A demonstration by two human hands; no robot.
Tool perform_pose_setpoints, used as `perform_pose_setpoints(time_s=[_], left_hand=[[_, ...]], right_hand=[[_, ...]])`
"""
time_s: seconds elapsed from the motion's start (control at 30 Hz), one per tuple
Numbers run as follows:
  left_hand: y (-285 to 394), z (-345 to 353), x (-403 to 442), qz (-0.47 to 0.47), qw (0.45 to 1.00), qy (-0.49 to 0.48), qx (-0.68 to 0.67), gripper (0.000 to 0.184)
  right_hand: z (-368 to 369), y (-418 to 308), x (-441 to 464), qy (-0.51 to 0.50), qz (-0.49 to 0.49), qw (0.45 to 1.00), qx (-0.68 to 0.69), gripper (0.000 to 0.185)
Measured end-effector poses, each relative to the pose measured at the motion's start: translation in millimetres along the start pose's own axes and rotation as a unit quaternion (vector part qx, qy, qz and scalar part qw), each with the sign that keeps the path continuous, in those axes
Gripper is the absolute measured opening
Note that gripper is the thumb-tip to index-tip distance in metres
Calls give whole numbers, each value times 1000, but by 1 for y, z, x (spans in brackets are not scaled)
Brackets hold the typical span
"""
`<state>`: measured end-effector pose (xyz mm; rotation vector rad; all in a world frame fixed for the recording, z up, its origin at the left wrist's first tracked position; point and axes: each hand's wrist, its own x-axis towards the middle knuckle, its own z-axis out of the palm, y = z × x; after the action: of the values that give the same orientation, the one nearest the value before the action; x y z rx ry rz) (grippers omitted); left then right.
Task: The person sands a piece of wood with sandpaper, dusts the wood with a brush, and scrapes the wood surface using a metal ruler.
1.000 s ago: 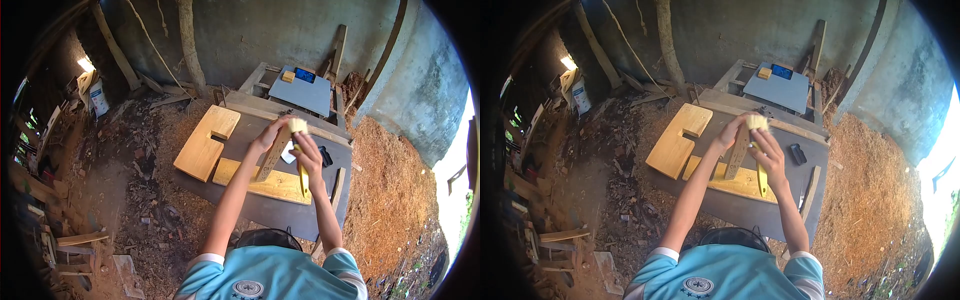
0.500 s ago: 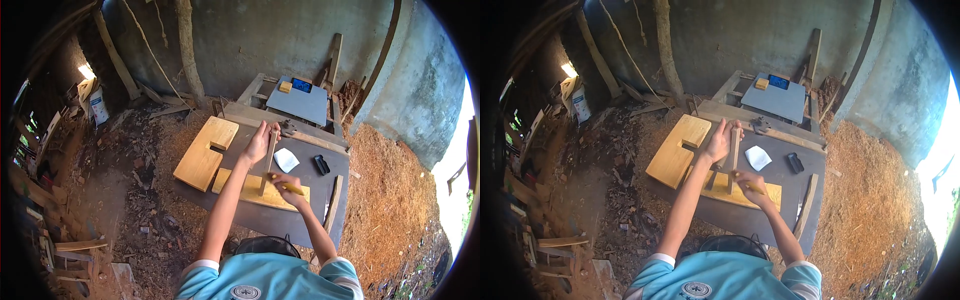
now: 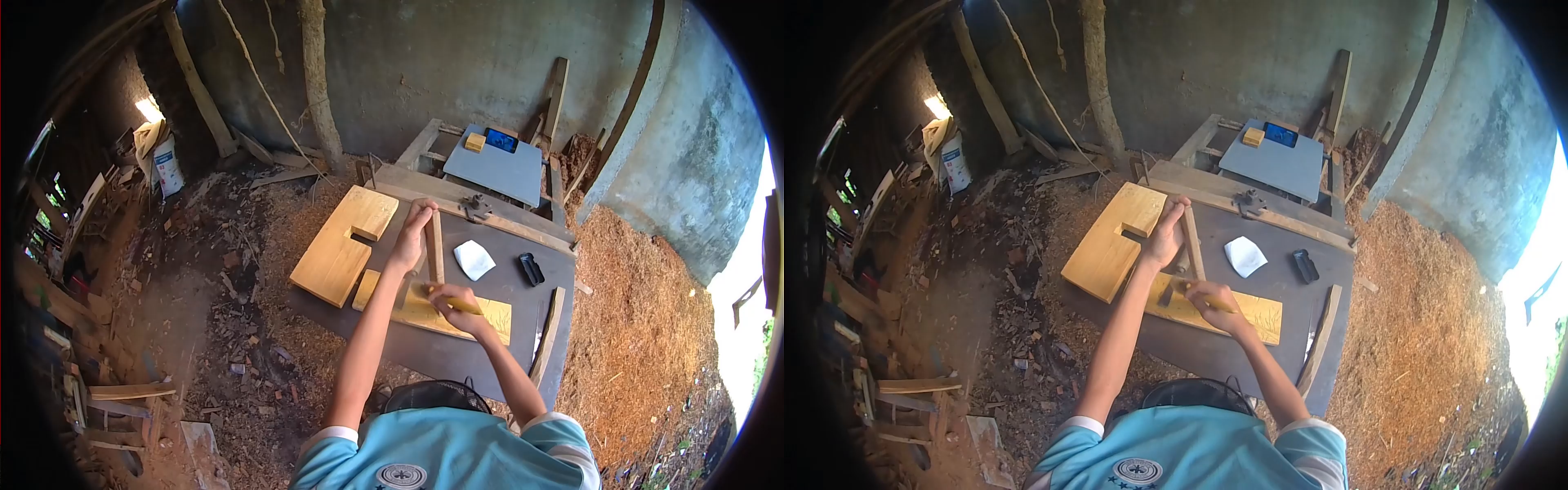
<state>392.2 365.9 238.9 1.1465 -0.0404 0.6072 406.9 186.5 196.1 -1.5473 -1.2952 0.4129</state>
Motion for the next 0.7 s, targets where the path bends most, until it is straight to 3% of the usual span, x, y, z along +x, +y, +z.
perform_pose_setpoints(time_s=[0.03,0.1,0.2,0.23,0.3,0.37,0.43,0.57,0.6,0.7], left_hand=[[12,4,-2,8,999,-7,34,14],[27,10,-6,41,991,-24,122,9],[30,6,-5,101,969,-29,225,8],[34,9,-4,68,980,-50,183,7],[41,12,-2,-4,991,-92,93,7],[44,19,-4,-13,988,-87,127,9],[41,25,-5,-20,982,-66,175,12],[30,36,-7,25,974,-164,157,17],[30,42,-8,36,964,-171,199,19],[33,41,-7,-63,979,-180,78,27]], right_hand=[[1,13,-7,-68,-54,991,-100,14],[-1,21,-22,-161,-43,951,-260,21],[-15,14,-18,-91,-100,939,-317,19],[-28,-19,-8,-69,-66,948,-302,18],[-50,-53,9,28,-146,949,-280,11],[-66,-78,24,108,-237,897,-357,10],[-73,-96,29,140,-276,892,-328,12],[-58,-71,20,90,-251,907,-326,14],[-48,-48,11,133,-259,886,-360,15],[-22,7,-16,84,-208,913,-340,15]])
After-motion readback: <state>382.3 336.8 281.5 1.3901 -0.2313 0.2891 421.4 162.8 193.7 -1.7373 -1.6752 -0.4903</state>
